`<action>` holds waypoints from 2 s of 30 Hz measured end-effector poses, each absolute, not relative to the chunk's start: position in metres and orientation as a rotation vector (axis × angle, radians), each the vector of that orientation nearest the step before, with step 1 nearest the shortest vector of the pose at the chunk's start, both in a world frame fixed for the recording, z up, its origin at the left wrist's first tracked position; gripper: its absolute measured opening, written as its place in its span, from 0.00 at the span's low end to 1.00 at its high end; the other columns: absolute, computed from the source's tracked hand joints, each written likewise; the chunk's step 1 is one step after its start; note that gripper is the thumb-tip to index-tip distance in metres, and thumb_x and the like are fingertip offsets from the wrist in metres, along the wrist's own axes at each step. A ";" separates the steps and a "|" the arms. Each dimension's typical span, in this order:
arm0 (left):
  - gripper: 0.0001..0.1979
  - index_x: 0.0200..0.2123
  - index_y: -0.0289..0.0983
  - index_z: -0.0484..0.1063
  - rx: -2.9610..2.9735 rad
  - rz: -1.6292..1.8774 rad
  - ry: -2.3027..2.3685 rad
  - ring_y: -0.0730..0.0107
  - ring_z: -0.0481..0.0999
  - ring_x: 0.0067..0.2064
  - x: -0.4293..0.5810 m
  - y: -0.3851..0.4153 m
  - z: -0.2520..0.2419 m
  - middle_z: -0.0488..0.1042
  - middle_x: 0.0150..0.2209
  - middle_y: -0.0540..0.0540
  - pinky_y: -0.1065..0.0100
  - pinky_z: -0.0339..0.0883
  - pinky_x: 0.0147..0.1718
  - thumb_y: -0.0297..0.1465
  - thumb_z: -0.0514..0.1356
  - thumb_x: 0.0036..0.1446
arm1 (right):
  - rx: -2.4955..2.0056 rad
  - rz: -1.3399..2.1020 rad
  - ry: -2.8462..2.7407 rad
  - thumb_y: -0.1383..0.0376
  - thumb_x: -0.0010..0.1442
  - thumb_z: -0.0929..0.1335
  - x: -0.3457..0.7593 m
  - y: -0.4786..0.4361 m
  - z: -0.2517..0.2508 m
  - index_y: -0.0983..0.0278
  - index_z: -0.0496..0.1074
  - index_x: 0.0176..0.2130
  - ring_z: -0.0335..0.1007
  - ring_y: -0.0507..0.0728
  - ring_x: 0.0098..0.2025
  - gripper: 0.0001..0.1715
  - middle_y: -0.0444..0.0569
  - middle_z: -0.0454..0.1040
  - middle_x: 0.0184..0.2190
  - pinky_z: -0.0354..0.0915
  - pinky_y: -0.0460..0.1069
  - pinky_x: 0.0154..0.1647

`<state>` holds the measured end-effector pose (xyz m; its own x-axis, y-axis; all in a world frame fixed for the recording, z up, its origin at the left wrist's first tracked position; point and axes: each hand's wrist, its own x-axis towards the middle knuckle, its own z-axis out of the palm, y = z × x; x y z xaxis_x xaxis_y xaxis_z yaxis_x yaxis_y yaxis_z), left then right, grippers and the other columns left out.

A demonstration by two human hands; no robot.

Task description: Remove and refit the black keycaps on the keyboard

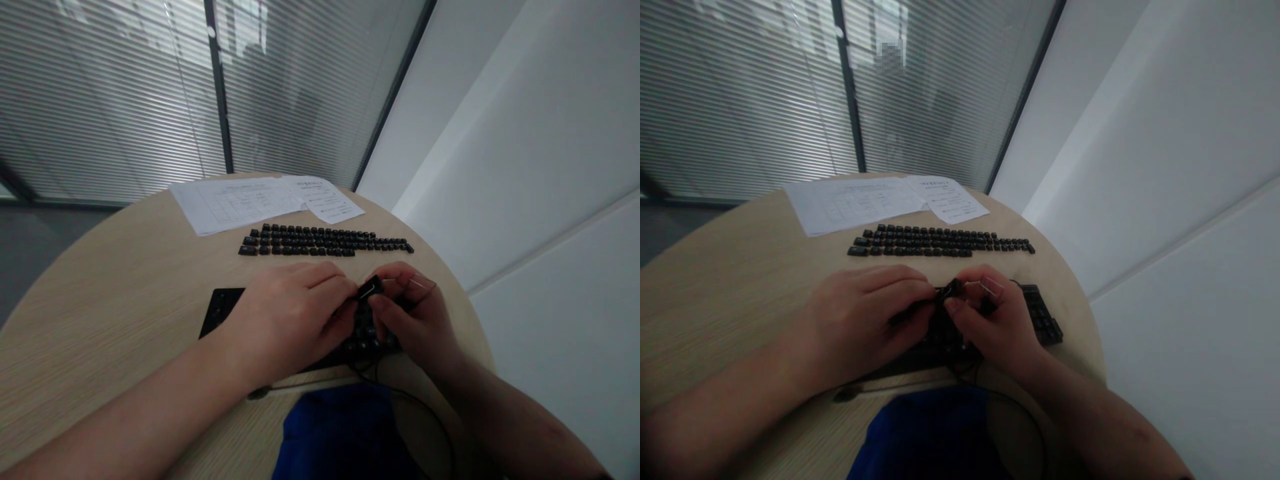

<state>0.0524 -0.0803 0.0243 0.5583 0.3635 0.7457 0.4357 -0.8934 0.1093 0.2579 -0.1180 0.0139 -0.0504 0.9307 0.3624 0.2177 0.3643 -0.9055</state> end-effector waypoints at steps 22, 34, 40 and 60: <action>0.07 0.30 0.36 0.76 -2.834 -1.547 -0.696 0.74 0.74 0.28 0.059 -0.082 0.019 0.76 0.30 0.49 0.74 0.67 0.26 0.22 0.59 0.57 | -0.907 0.374 -1.772 0.71 0.61 0.74 0.265 -0.125 0.001 0.54 0.75 0.48 0.71 0.49 0.22 0.18 0.41 0.81 0.32 0.69 0.43 0.24; 0.05 0.37 0.38 0.75 -2.783 -1.652 -0.513 0.75 0.76 0.32 0.056 -0.082 0.018 0.77 0.34 0.50 0.74 0.69 0.31 0.24 0.60 0.62 | -0.802 0.174 -1.840 0.71 0.60 0.74 0.267 -0.122 0.003 0.56 0.72 0.51 0.75 0.49 0.25 0.21 0.47 0.85 0.44 0.76 0.45 0.29; 0.03 0.41 0.38 0.77 -2.783 -1.729 -0.490 0.75 0.79 0.35 0.056 -0.086 0.023 0.79 0.37 0.49 0.75 0.73 0.35 0.26 0.64 0.64 | -0.776 0.013 -1.942 0.70 0.59 0.74 0.269 -0.122 0.009 0.58 0.72 0.51 0.79 0.51 0.26 0.21 0.50 0.85 0.44 0.77 0.45 0.30; 0.08 0.45 0.39 0.79 -2.766 -1.802 -0.474 0.74 0.82 0.38 0.058 -0.084 0.020 0.82 0.40 0.49 0.76 0.77 0.38 0.25 0.64 0.64 | -0.742 -0.077 -1.988 0.71 0.59 0.73 0.270 -0.123 0.016 0.58 0.74 0.54 0.83 0.55 0.31 0.24 0.49 0.86 0.43 0.80 0.47 0.32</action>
